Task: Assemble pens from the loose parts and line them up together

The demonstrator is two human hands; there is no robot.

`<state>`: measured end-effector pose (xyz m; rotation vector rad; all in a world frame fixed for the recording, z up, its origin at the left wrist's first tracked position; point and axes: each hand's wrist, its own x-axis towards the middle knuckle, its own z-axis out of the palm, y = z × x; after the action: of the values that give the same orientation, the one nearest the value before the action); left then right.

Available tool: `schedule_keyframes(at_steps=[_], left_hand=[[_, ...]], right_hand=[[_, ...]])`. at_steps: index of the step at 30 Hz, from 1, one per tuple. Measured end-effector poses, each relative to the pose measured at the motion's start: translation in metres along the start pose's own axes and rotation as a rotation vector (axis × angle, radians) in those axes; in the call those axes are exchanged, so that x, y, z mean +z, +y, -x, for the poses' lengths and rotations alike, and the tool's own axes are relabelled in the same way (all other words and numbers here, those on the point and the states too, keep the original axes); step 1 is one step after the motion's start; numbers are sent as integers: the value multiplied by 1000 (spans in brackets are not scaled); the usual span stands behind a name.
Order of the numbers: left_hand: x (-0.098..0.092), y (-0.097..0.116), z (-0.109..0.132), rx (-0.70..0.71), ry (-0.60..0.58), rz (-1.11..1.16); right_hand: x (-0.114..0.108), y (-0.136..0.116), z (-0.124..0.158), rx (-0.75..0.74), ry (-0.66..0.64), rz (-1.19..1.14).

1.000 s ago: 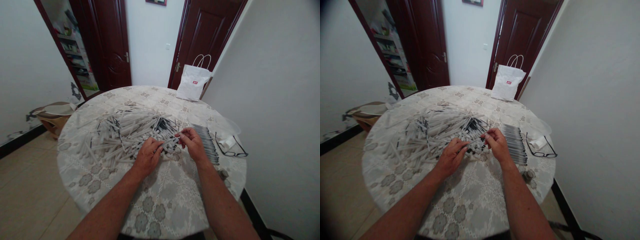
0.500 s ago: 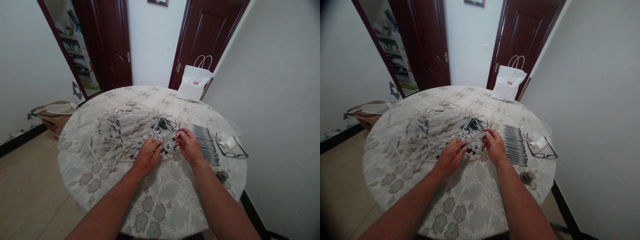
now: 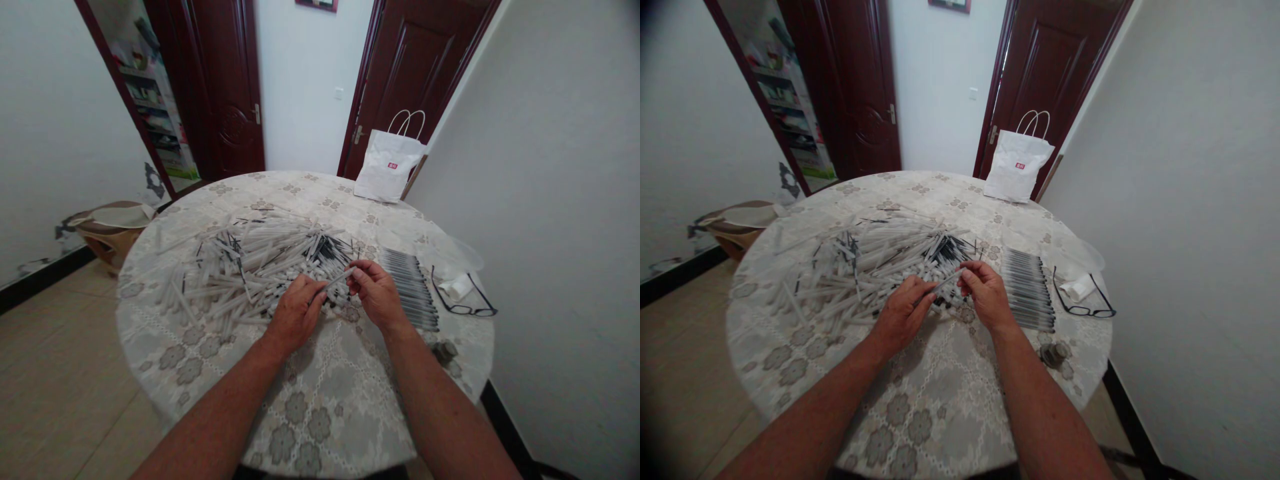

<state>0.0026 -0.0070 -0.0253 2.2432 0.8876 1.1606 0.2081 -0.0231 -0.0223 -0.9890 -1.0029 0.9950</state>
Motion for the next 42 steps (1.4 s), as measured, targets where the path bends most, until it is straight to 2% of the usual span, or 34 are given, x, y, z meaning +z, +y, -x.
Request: schedule_keyframes(at_steps=[8, 12, 20, 25, 29, 34, 37, 39, 42], left_hand=[[5, -6, 1, -19, -29, -6], [10, -9, 5, -33, -21, -27], [18, -16, 9, 51, 61, -145], [13, -5, 5, -122, -34, 28], [5, 2, 2, -240, -74, 137], [2, 3, 0, -229, -128, 173], [1, 4, -1, -189, -127, 136], [0, 3, -1, -178, -93, 88], [-3, 0, -2, -219, 0, 16]], right_hand=[[-4, 2, 0, -43, -25, 218], [-1, 1, 2, -46, 2, 236], [-1, 2, 2, 60, 4, 201], [20, 1, 8, -10, 85, 92], [36, -1, 14, 34, -30, 261], [39, -3, 15, -17, -111, 398], [33, -17, 13, -31, -82, 428], [21, -36, 10, -49, -34, 477], [-15, -75, 4, -160, -37, 801]])
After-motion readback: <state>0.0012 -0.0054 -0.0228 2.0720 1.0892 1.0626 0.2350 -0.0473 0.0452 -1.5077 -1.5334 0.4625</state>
